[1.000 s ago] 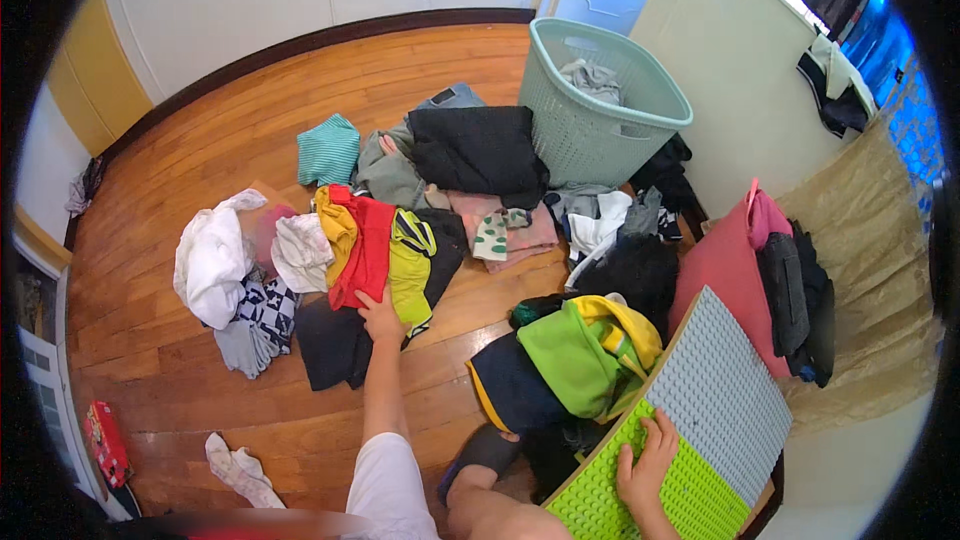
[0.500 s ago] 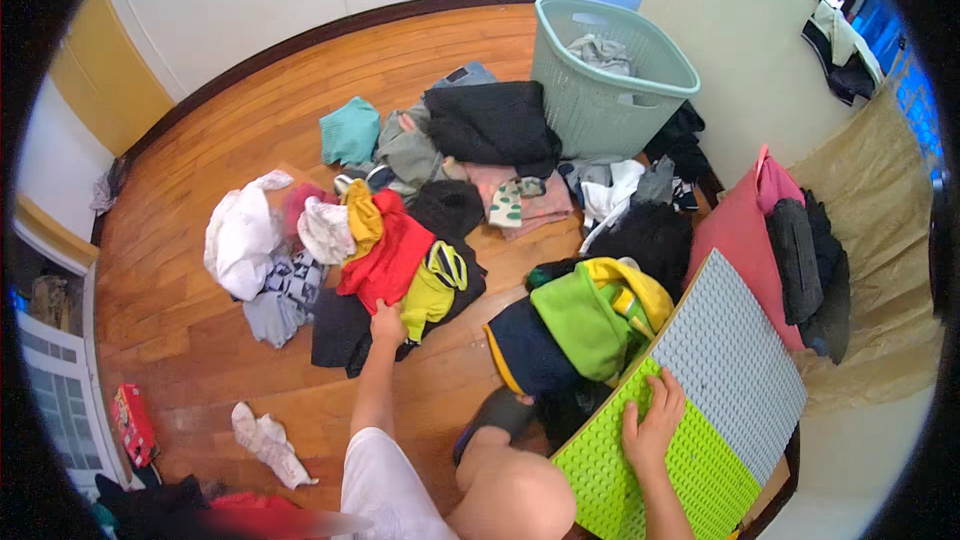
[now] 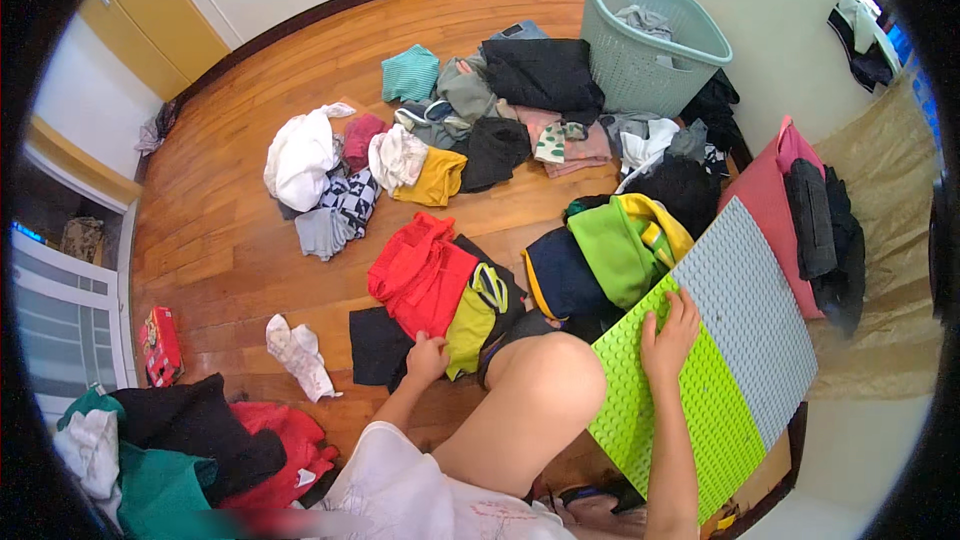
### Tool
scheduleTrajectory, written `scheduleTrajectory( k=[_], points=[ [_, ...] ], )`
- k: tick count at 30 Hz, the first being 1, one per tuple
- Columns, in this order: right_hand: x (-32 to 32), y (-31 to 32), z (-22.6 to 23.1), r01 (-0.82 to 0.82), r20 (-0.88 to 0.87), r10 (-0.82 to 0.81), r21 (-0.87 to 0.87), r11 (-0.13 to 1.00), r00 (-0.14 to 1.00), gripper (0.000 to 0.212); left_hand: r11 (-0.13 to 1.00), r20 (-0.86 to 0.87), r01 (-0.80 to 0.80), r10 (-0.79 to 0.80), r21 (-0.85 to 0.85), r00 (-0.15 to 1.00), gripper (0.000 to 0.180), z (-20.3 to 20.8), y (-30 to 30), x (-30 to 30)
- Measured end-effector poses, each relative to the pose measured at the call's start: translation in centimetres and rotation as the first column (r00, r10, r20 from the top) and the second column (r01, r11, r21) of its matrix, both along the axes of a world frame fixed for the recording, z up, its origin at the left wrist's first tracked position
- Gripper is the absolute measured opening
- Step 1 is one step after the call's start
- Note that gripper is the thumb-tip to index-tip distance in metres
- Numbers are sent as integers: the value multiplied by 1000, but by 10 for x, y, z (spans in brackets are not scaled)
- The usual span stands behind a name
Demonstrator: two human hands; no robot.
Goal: Folding various items of clothing including jeans, shirts, and towels on a flat surface.
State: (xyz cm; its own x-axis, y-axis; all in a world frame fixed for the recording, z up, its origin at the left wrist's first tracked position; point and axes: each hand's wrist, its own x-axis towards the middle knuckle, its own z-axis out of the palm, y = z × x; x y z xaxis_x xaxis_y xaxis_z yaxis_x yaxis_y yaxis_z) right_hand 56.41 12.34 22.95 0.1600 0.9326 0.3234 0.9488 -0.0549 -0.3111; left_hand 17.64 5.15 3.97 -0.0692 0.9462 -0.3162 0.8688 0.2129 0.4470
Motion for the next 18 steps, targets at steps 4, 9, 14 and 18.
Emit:
scheduleTrajectory(
  k=[4,9,14,18],
  points=[
    [3,-3,-3,12,10,-12,-2,1000,1000,41,980,-30,-64,71,189,997,20,27,46,30],
    [3,-5,1,8,17,-8,10,1000,1000,41,895,38,81,-109,438,993,17,15,101,63],
    [5,-3,-4,15,11,-15,6,1000,1000,41,959,-227,257,-226,117,947,17,-9,124,65],
    [-2,0,-1,15,7,-15,28,1000,1000,41,958,296,-11,-77,286,952,9,18,163,50]
  ],
)
